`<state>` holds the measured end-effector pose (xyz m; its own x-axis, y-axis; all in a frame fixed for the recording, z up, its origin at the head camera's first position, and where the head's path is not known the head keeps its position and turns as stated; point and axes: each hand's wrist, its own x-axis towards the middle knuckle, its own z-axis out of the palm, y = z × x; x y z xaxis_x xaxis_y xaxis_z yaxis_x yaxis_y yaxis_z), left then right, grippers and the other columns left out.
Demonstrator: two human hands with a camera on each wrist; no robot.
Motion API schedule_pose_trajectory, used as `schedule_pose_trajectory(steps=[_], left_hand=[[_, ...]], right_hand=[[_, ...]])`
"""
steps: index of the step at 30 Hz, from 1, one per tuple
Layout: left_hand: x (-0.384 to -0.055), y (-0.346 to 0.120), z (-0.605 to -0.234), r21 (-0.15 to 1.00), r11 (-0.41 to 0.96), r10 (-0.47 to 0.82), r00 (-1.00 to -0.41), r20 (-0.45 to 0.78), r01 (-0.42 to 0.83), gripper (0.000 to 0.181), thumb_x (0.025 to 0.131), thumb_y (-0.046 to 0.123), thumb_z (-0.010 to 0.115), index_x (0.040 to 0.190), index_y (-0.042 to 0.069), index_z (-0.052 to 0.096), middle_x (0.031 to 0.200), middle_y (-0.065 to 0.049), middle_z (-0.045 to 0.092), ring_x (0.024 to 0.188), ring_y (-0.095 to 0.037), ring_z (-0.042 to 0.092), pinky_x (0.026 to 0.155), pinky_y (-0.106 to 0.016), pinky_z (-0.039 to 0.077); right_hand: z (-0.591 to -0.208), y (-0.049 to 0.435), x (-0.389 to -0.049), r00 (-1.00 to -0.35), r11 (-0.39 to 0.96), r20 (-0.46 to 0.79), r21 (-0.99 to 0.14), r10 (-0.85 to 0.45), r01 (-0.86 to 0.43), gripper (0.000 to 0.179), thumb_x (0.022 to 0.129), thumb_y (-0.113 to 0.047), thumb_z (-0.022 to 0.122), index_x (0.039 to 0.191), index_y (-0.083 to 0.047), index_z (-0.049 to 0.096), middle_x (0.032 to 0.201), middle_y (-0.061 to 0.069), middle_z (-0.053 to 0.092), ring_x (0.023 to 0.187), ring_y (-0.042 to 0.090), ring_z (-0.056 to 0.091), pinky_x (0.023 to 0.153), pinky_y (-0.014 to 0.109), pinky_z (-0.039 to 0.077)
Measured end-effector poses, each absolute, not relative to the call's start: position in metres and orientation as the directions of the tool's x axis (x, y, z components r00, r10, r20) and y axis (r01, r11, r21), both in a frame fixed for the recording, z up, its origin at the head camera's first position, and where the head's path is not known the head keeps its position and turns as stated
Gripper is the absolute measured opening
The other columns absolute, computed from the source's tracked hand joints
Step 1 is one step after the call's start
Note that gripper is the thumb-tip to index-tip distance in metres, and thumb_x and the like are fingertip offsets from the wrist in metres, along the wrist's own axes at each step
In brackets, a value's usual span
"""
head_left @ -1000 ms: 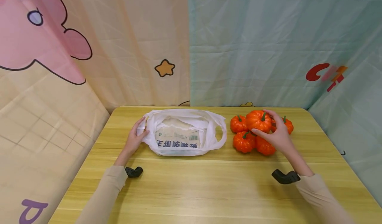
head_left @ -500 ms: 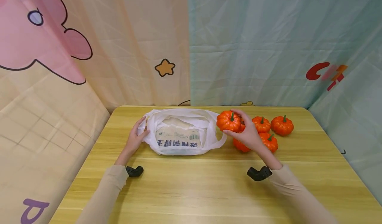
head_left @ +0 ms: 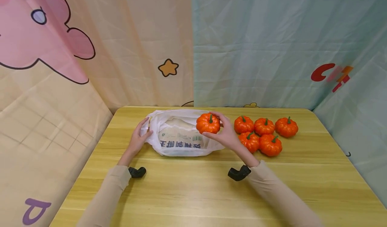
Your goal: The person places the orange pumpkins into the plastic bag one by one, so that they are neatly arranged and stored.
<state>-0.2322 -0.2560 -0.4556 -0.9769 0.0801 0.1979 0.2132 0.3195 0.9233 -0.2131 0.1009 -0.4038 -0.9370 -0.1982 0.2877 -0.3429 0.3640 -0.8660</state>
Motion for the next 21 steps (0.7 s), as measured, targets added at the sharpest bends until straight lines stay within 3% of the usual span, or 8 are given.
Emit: schedule_pose_trajectory(steps=[9,14,21], left_hand=[[-0.236,-0.258,-0.457,0.928,0.313,0.073,-0.979,0.190,0.203,0.060,0.092,0.003,0.057,0.147,0.001,0.033,0.157,-0.021,0.024,0.147,-0.038,0.015,0.120,-0.054,0.011],[-0.247,-0.264,-0.478,0.920,0.329,0.064,-0.977,0.204,0.214,0.061,0.093,0.006,0.058,0.148,0.008,0.034,0.158,-0.016,0.025,0.147,-0.034,0.017,0.120,-0.053,0.012],[-0.252,-0.266,-0.486,0.912,0.350,0.063,-0.977,0.203,0.213,0.060,0.094,0.009,0.058,0.149,0.012,0.034,0.158,-0.014,0.025,0.148,-0.033,0.016,0.120,-0.054,0.010]], right_hand=[[-0.408,0.065,-0.232,-0.929,0.346,0.264,-0.873,-0.258,-0.344,0.077,0.073,-0.020,0.083,0.139,-0.009,0.045,0.137,0.011,0.050,0.120,0.029,0.050,0.098,0.048,0.048],[-0.409,0.044,-0.238,-0.927,0.331,0.227,-0.886,-0.299,-0.324,0.078,0.073,-0.018,0.083,0.140,-0.009,0.045,0.140,0.012,0.048,0.119,0.031,0.051,0.097,0.046,0.050],[-0.417,0.016,-0.249,-0.937,0.341,0.212,-0.890,-0.278,-0.303,0.077,0.072,-0.021,0.083,0.139,-0.012,0.046,0.139,0.011,0.047,0.121,0.030,0.050,0.100,0.045,0.049]])
